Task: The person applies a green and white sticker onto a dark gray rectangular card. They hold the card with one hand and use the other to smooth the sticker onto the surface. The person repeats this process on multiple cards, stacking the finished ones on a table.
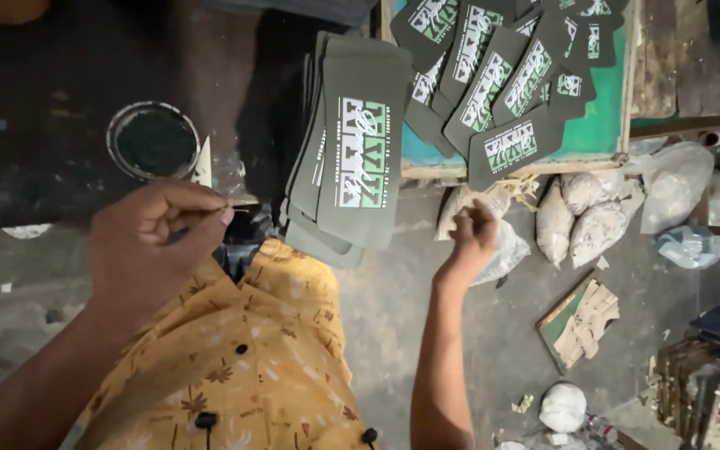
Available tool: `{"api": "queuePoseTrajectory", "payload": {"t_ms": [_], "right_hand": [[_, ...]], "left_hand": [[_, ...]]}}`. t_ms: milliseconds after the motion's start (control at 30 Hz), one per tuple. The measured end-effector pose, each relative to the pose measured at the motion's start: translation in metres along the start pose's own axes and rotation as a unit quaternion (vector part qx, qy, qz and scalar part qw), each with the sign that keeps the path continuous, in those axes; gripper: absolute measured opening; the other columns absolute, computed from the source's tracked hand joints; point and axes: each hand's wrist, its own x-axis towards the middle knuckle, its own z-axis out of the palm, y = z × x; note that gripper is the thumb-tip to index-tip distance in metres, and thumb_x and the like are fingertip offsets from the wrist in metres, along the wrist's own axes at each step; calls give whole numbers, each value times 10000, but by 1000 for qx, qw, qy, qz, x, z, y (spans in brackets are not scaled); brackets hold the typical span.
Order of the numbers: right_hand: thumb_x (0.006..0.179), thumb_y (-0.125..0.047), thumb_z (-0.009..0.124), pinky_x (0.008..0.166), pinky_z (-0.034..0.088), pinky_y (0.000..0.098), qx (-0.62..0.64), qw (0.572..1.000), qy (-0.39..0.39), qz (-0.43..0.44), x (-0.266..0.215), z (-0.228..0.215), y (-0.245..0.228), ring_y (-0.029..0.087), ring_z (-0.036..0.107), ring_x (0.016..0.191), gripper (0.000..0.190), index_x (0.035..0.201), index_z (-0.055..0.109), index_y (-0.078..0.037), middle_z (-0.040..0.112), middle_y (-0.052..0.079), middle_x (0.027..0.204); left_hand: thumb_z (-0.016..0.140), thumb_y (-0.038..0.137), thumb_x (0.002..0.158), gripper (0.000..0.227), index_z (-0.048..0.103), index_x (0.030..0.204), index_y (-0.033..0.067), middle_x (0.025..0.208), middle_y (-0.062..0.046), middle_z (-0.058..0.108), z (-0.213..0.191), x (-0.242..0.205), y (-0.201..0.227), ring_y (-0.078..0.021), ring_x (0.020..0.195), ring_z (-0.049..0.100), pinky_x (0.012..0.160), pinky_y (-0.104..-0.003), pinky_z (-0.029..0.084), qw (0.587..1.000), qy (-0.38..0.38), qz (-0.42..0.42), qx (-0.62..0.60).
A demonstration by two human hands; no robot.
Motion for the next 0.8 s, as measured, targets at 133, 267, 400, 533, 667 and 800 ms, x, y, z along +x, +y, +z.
{"api": "queuePoseTrajectory", "payload": {"t_ms": [133,267,400,533,667,800], "right_hand": [[1035,-120,604,726,500,256,79,991,-97,48,-54,8,-51,108,607,831,237,1233,645,5,669,31,981],[1032,-108,608,715,474,250,77,981,-174,38,-83,20,-101,95,562,792,294,1313,616,-22,659,25,944],[965,-15,671,729,470,224,20,977,-211,-17,-95,31,-123,65,520,782,460,1412,564,-35,570,-15,870],[912,58,708,670,406,193,18,973,-231,1,-108,31,-117,45,435,732,515,1412,616,-27,475,-60,825],[903,70,707,643,362,179,29,966,-253,42,-113,37,-116,36,402,712,486,1378,666,-25,456,-78,821],[901,87,690,660,404,177,52,962,-258,67,-114,37,-111,27,403,722,513,1397,658,-38,433,-89,817]], "left_hand": [[723,7,957,120,694,1074,2,1075,-109,743,3,0,-1,-130,1016,741,912,-272,626,999,-6,-4,-39],[743,34,958,99,716,1050,11,1031,-111,756,16,14,19,-143,967,754,882,-280,640,999,-28,-6,20],[747,42,952,105,716,1050,18,1023,-98,747,37,35,32,-148,958,762,851,-284,654,995,-52,81,27],[803,58,890,87,737,948,56,907,-57,759,60,60,44,-143,783,739,588,-288,540,979,-19,145,145],[768,71,959,88,683,983,79,947,-24,726,70,72,28,-139,855,746,715,-282,579,971,-41,215,92],[777,64,920,112,671,953,80,907,-46,722,73,75,30,-184,838,743,602,-304,528,968,-42,201,141]]}}
